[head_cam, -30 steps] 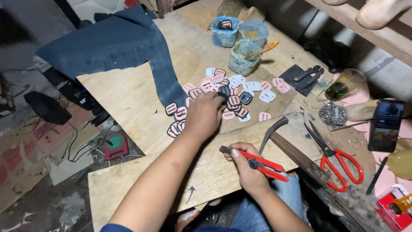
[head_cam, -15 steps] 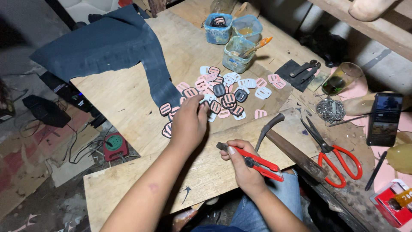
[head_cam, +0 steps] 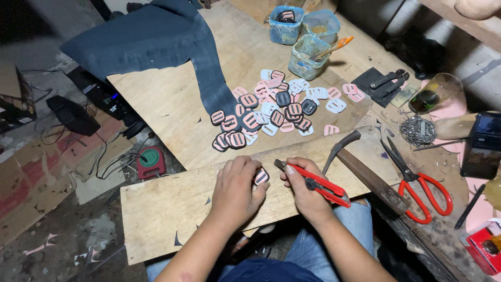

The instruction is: The person trims small rectangular rubber pieces using a utility knife and scissors, then smooths edges with a hammer. The person handles pink and black rubber pieces one at a time, cutting and refining their edges on a wooden board.

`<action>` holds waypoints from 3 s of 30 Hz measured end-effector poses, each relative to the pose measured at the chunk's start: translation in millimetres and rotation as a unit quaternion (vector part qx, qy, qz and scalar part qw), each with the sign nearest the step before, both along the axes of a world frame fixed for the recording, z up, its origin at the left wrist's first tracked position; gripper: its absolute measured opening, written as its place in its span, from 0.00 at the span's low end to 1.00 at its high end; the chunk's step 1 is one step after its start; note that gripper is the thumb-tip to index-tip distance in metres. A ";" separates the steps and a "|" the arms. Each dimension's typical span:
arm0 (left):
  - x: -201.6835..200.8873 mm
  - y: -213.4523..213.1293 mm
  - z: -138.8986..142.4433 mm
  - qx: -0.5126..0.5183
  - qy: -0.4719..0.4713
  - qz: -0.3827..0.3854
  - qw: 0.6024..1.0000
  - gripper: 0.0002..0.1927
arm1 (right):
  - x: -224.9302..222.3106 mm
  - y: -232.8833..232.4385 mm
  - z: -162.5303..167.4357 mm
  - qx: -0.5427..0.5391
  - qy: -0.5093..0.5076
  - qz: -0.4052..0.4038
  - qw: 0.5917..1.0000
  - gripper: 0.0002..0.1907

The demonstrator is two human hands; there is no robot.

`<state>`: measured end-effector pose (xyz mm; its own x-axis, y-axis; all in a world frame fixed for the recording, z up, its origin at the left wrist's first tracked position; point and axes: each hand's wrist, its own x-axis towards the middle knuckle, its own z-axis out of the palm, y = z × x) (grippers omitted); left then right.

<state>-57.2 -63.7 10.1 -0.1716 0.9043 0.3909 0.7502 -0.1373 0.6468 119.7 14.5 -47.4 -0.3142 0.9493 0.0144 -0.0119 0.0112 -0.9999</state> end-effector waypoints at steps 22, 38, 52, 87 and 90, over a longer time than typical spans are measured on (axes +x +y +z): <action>-0.4 -5.1 -14.8 0.061 0.012 0.009 0.998 0.10 | 0.9 -4.4 8.7 0.072 -0.026 0.044 0.996 0.17; -2.6 -4.0 -29.1 0.104 0.032 0.015 0.994 0.10 | -12.8 -9.0 4.7 0.150 -0.123 0.018 0.981 0.16; -2.7 -7.2 -22.5 0.092 0.039 0.005 0.995 0.09 | -7.3 -8.2 34.7 0.182 -0.227 0.087 0.953 0.13; -10.9 -9.4 -30.1 0.036 -0.052 0.010 0.998 0.16 | -29.7 -41.5 29.5 0.337 -0.217 0.006 0.916 0.12; -6.6 -5.9 -28.9 -0.005 -0.145 0.026 0.989 0.17 | -26.6 -43.5 23.7 0.269 -0.197 0.002 0.943 0.14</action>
<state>-63.7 -69.6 -18.8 -0.3209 0.8953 0.3091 0.5385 -0.0960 0.8372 93.1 -29.0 -23.7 -0.3984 0.8372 0.3747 0.3575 0.5180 -0.7771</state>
